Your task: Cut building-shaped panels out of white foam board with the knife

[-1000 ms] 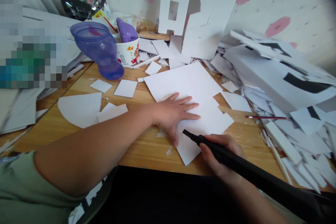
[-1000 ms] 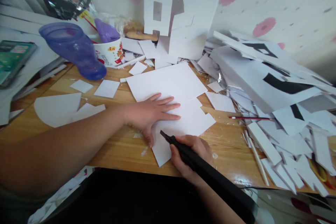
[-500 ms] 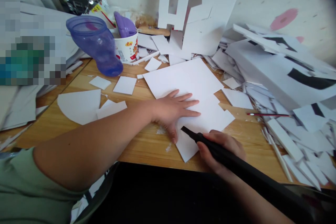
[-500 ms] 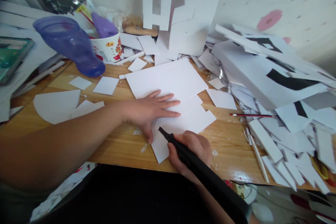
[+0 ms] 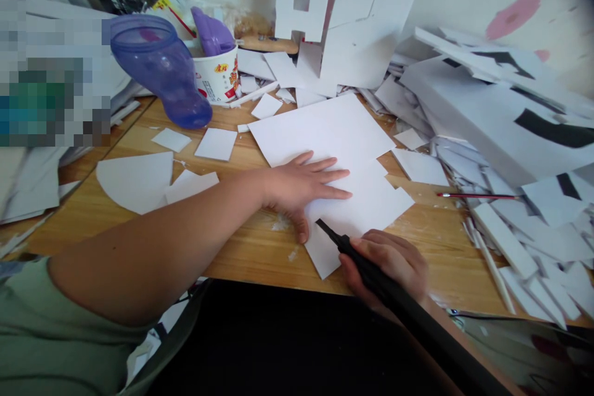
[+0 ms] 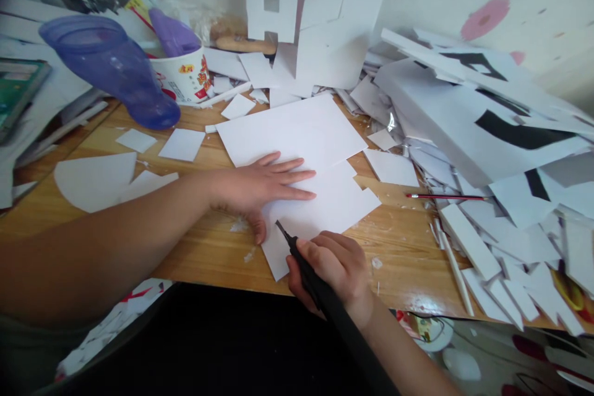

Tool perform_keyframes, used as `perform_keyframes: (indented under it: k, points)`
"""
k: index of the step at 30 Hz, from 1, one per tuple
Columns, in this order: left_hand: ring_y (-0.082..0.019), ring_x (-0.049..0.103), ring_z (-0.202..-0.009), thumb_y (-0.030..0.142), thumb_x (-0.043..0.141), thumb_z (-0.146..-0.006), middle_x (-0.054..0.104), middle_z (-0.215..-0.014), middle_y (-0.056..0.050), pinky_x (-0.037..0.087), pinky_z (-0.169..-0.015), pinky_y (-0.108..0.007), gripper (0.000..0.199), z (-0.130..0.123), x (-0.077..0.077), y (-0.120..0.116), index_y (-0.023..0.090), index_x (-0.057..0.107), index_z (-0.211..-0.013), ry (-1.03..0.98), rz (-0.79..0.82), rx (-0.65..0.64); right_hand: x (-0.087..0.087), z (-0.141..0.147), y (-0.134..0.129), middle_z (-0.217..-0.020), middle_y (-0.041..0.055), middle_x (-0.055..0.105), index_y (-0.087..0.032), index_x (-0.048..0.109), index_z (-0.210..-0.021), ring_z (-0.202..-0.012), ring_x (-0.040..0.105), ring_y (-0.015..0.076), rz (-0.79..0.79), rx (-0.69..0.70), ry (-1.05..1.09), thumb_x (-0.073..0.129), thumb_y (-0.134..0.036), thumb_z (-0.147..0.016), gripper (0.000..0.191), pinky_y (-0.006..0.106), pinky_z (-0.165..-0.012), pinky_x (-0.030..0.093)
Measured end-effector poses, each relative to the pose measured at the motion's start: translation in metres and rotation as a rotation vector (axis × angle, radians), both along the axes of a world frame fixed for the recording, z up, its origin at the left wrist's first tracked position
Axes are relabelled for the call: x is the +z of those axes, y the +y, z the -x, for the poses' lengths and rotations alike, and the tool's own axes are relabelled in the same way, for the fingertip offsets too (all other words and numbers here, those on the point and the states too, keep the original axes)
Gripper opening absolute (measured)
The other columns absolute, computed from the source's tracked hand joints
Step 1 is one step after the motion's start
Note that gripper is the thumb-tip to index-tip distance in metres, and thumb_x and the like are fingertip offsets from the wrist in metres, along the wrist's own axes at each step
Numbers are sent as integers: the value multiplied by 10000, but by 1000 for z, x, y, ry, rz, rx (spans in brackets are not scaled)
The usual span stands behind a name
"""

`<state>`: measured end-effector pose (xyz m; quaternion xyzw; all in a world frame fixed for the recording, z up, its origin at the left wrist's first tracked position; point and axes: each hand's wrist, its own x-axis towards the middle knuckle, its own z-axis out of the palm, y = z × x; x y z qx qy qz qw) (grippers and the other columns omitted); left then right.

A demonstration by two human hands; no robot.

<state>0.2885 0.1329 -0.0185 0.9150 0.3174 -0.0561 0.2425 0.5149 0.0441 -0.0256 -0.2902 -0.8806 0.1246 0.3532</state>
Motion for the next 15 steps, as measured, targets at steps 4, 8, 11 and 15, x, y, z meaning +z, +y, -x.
perform_keyframes:
  k: [4, 8, 11, 15]
  points:
    - [-353, -43, -1506, 581, 792, -595, 46, -1650, 3, -78, -1173, -583, 1047, 0, -1, 1, 375, 329, -1511, 9, 0, 0, 1, 1, -1, -648, -5, 629, -292, 503, -1133, -503, 595, 188, -20, -3, -5, 628, -135, -815, 376, 318, -428, 475]
    - [-331, -68, -1508, 598, 765, -619, 26, -1649, 7, -75, -1168, -590, 1035, 1, -2, 1, 374, 307, -1519, 34, -4, -7, 1, 0, -3, -649, -1, 646, -274, 494, -1136, -533, 630, 203, -59, -7, -29, 628, -117, -813, 383, 335, -454, 510]
    - [-342, -53, -1508, 599, 769, -614, 35, -1649, -4, -66, -1168, -596, 1034, 1, -3, 1, 361, 324, -1516, 15, -9, -9, 2, 0, -4, -652, 2, 656, -271, 513, -1124, -526, 635, 205, -66, -7, -13, 635, -106, -799, 384, 336, -445, 509]
    - [-352, -31, -1508, 569, 802, -590, 58, -1649, -2, -68, -1173, -580, 1043, -1, -2, 1, 363, 348, -1506, 19, -5, 6, 2, -1, -5, -652, 7, 665, -261, 550, -1095, -530, 649, 211, -64, 7, 6, 653, -101, -783, 365, 330, -440, 510]
